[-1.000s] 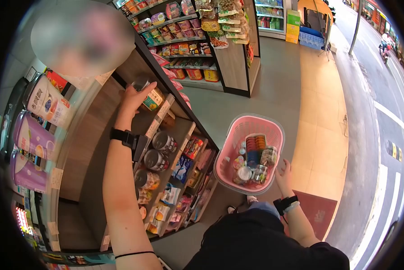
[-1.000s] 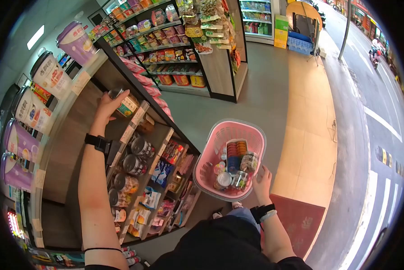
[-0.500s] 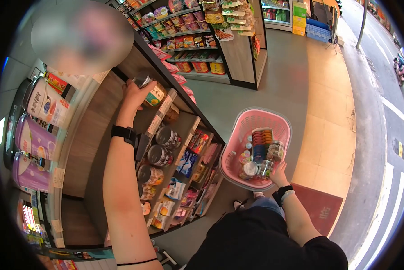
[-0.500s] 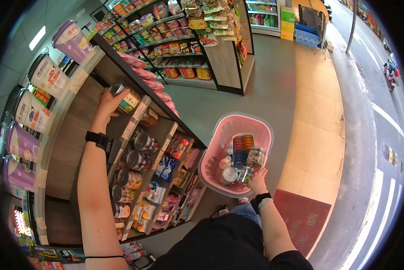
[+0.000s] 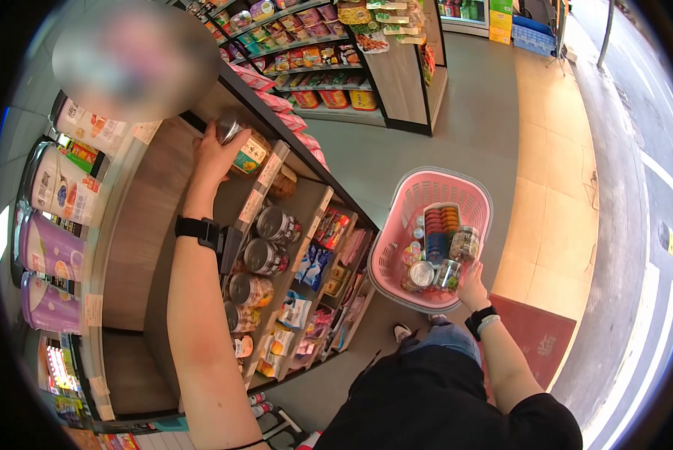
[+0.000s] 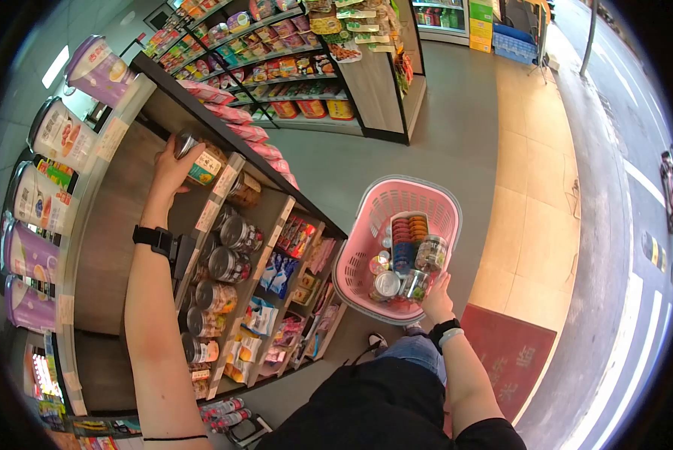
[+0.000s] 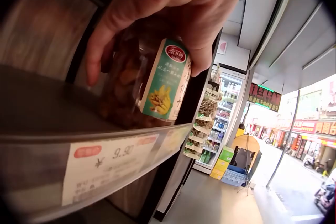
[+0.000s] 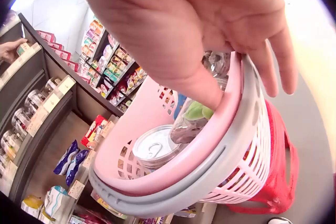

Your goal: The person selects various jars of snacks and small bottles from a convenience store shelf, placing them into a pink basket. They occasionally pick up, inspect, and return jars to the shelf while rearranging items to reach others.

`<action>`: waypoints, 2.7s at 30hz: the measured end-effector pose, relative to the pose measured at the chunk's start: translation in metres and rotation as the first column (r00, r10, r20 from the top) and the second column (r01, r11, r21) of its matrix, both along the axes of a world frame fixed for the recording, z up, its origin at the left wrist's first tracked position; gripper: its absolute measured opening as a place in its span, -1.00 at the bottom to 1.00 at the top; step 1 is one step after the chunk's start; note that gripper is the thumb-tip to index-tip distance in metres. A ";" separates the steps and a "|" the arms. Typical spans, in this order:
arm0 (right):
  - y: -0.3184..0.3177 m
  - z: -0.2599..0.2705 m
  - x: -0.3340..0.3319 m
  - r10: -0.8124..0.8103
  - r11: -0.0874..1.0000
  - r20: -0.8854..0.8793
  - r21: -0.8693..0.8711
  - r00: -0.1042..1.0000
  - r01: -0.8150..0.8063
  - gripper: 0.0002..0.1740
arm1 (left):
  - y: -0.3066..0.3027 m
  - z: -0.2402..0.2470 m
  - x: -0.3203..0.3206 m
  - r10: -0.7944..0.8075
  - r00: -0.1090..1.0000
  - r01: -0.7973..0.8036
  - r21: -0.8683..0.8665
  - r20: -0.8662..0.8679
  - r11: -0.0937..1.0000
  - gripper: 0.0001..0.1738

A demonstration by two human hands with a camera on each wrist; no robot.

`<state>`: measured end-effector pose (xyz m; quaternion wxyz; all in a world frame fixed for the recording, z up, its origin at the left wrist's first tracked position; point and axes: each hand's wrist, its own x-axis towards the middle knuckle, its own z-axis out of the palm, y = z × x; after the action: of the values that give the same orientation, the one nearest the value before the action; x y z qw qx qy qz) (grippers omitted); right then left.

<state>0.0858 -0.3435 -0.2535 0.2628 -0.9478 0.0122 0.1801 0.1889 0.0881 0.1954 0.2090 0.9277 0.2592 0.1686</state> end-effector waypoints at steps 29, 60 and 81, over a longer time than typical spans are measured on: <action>-0.013 -0.110 0.007 0.327 0.905 0.290 -0.371 0.899 -0.209 -0.15 | -0.002 -0.001 0.000 -0.027 0.999 0.026 0.043 0.032 0.999 0.04; 0.005 0.031 0.015 0.319 0.909 -0.142 -0.235 0.937 -0.345 -0.22 | 0.027 -0.013 0.009 -0.099 0.995 0.094 0.222 0.013 0.971 -0.05; -0.011 -0.070 0.015 0.247 0.962 0.150 -0.154 0.957 -0.224 -0.17 | 0.048 -0.026 0.015 -0.150 0.984 0.115 0.294 0.099 0.949 -0.15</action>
<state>0.1008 -0.3548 -0.3236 0.1745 -0.9699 -0.1109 0.1285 0.2040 0.1362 0.1693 0.0983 0.9517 0.1559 0.2456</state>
